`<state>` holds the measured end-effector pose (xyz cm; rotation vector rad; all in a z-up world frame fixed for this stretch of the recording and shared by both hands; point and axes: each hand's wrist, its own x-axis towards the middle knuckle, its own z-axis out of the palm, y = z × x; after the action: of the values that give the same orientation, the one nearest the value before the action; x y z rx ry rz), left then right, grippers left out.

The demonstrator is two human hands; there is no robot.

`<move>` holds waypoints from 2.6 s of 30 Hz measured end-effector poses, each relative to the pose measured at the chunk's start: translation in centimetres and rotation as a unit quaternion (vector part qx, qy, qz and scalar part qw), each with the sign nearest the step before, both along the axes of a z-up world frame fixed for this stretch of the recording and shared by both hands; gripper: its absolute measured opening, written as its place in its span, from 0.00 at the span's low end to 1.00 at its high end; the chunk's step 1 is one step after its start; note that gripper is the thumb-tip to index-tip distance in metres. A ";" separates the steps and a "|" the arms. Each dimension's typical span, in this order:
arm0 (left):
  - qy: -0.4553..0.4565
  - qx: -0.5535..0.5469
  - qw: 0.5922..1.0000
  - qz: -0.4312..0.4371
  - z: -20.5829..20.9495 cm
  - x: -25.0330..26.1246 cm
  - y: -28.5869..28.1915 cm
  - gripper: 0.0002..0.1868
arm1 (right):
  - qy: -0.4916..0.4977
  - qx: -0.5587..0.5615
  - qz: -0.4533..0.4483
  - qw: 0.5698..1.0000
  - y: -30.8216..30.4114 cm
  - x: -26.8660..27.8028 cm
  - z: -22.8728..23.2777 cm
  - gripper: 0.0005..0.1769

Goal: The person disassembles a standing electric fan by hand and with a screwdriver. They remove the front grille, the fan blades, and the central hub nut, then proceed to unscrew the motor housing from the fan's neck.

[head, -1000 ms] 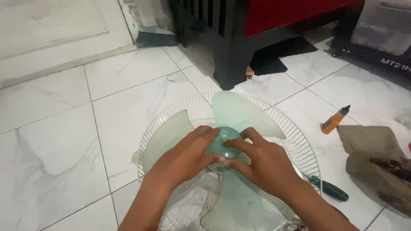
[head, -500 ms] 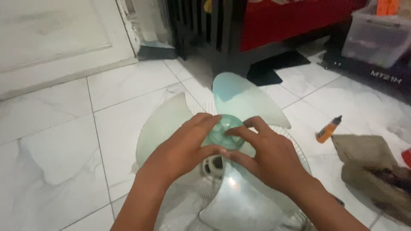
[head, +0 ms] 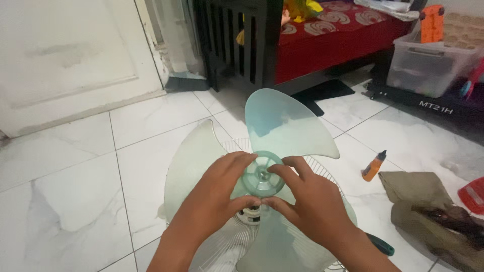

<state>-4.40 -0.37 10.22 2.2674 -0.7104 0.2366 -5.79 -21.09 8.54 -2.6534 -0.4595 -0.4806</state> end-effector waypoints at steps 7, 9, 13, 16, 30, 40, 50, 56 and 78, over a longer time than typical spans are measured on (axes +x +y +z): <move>-0.082 -0.008 0.997 -0.009 1.5 -1.3 0.2 0.39 | -0.045 -0.002 0.016 0.999 -0.2 -0.8 2.0 0.35; -0.096 -0.005 0.995 -0.007 2.0 -1.6 0.2 0.39 | -0.084 0.016 0.030 0.996 -0.3 -1.4 2.6 0.34; -0.104 0.008 0.995 0.002 3.0 -2.0 0.1 0.39 | -0.110 0.013 0.030 0.993 -0.2 -2.1 3.6 0.31; -0.140 0.011 0.990 -0.004 3.2 -2.6 0.0 0.38 | -0.084 0.003 0.014 0.996 -0.1 -2.4 3.8 0.34; -0.462 0.092 0.857 0.209 3.4 -3.7 -0.6 0.27 | 0.164 0.260 -0.053 0.950 0.4 -0.7 1.6 0.37; 0.009 -0.393 0.879 0.271 -0.5 -1.2 -1.6 0.34 | 0.311 0.583 -0.007 0.750 0.2 1.8 -3.1 0.35; 0.235 -0.451 0.846 0.161 -2.4 -0.5 -5.9 0.38 | 0.185 0.622 0.099 0.755 0.0 1.8 -2.8 0.37; -0.008 -0.303 0.937 0.175 -2.2 -0.9 -4.5 0.40 | 0.277 0.740 0.151 0.593 0.7 2.4 -5.1 0.35; -0.151 0.005 0.935 0.320 -2.6 -3.2 9.3 0.48 | 0.443 0.710 0.129 0.532 11.9 2.7 -6.0 0.31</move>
<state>-7.60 8.94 7.60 2.4327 -0.0862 0.9063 -3.11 -9.18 2.58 -0.8692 0.0023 0.4972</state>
